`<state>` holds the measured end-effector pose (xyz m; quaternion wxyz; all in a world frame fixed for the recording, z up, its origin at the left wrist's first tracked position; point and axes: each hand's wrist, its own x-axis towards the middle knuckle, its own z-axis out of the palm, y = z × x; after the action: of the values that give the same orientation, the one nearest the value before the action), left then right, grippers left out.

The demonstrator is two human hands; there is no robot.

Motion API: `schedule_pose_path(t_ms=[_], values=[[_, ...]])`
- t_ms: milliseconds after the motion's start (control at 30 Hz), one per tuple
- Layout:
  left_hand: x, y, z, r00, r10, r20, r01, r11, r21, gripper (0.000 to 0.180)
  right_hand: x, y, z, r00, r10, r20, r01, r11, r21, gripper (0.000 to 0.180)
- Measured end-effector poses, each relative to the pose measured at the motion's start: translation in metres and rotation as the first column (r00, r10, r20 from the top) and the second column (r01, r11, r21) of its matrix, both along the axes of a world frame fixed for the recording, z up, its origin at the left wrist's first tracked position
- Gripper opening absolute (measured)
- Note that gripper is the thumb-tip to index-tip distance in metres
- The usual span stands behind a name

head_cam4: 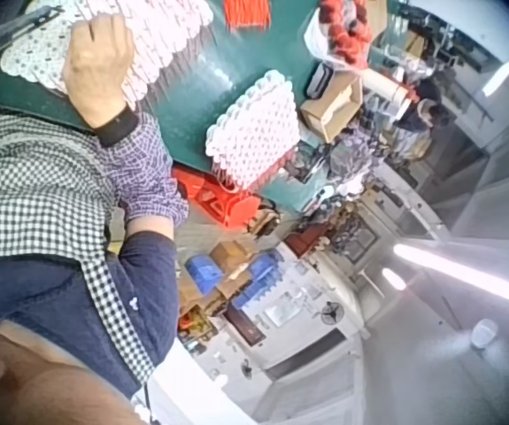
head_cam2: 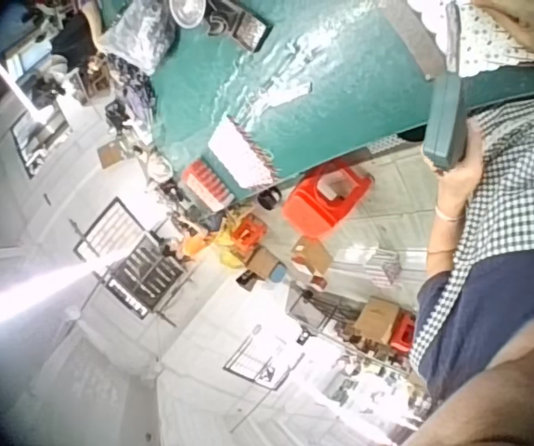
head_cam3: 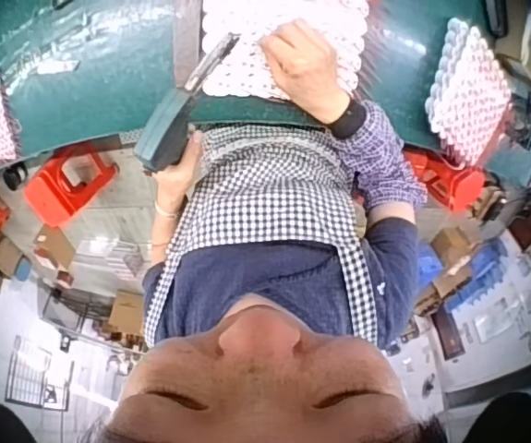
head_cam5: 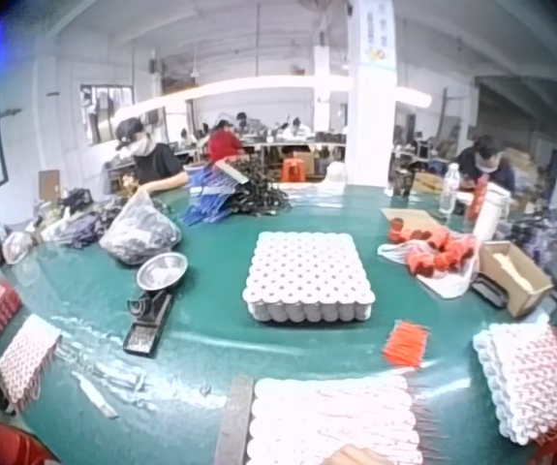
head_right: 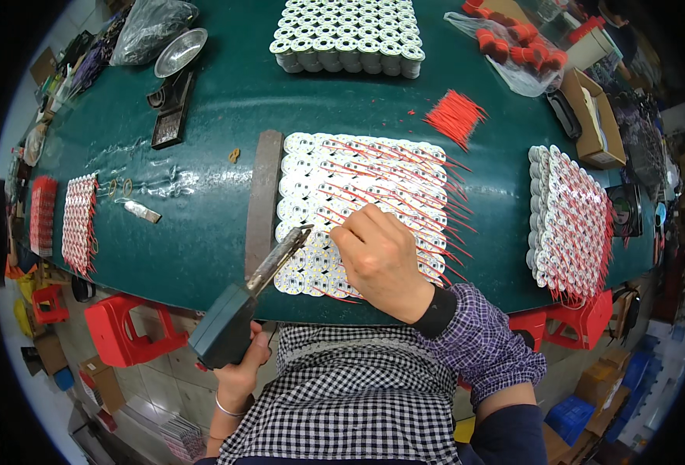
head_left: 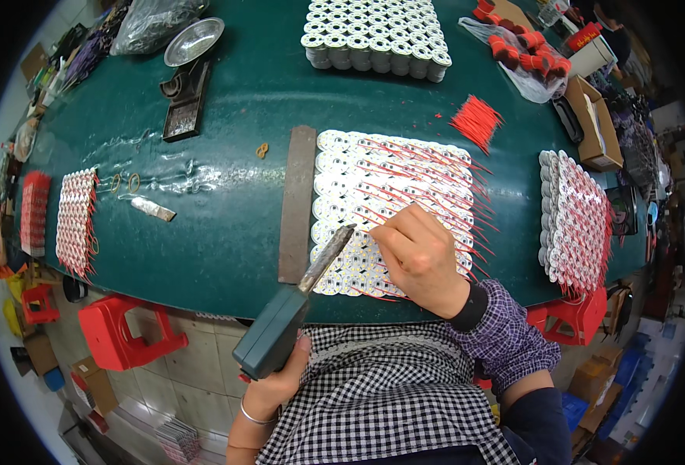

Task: The person assembles LED panels by connecting wiring and LED chips with a soldering iron.

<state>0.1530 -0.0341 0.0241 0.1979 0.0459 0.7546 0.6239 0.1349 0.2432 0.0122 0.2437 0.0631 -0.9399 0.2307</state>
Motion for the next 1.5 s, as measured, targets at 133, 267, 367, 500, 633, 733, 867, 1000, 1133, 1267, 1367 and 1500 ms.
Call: schedule_pose_path(t_ms=[133,267,367,500,633,733,867,1000,1133,1267,1367,1500], values=[[-0.001,0.002,0.001,0.999,0.037,-0.038,-0.032,0.993,0.112,0.025,0.0,0.0,0.001,1.0,0.0,-0.001,0.0,1.0,-0.01,0.015],[-0.006,0.001,-0.004,0.969,-0.111,-0.22,0.115,0.993,0.004,0.035,0.003,0.003,0.006,1.0,-0.009,0.024,0.009,1.0,0.001,0.015],[-0.001,0.003,-0.003,1.0,0.001,-0.016,0.0,0.997,0.079,0.035,0.002,0.014,0.023,0.999,-0.012,0.037,0.012,1.0,-0.008,0.013],[-0.007,0.014,0.014,0.971,0.21,0.114,-0.223,0.968,0.115,0.039,-0.022,0.066,0.037,0.966,-0.24,-0.096,0.243,0.97,0.025,0.005],[-0.014,0.016,0.006,0.987,0.15,0.05,-0.155,0.977,0.143,0.042,-0.037,0.145,0.026,0.862,-0.502,-0.073,0.503,0.826,0.256,0.003],[-0.014,0.014,0.004,0.981,0.175,0.085,-0.188,0.968,0.166,0.045,-0.044,0.167,0.012,0.821,-0.571,0.013,0.545,0.79,0.282,0.006],[-0.014,0.012,0.001,0.976,0.207,0.072,-0.216,0.966,0.144,0.046,-0.051,0.172,-0.002,0.821,-0.57,0.017,0.544,0.792,0.277,0.006],[-0.016,0.015,0.001,0.978,0.205,0.048,-0.21,0.968,0.137,0.043,-0.056,0.176,-0.003,0.838,-0.546,0.002,0.528,0.81,0.255,0.003],[-0.018,0.014,0.003,0.979,0.18,0.094,-0.19,0.975,0.118,0.044,-0.058,0.176,-0.006,0.83,-0.557,0.03,0.532,0.808,0.253,0.005],[-0.016,0.018,0.005,0.975,0.194,0.106,-0.209,0.965,0.159,0.042,-0.058,0.176,-0.004,0.841,-0.54,0.009,0.52,0.814,0.258,0.006],[-0.016,0.016,0.004,0.979,0.179,0.098,-0.194,0.968,0.161,0.042,-0.055,0.175,-0.001,0.846,-0.534,0.009,0.515,0.819,0.252,0.007],[-0.015,0.013,-0.003,0.992,0.118,0.036,-0.122,0.981,0.151,0.038,-0.055,0.174,0.001,0.855,-0.518,-0.017,0.495,0.805,0.328,0.006]])
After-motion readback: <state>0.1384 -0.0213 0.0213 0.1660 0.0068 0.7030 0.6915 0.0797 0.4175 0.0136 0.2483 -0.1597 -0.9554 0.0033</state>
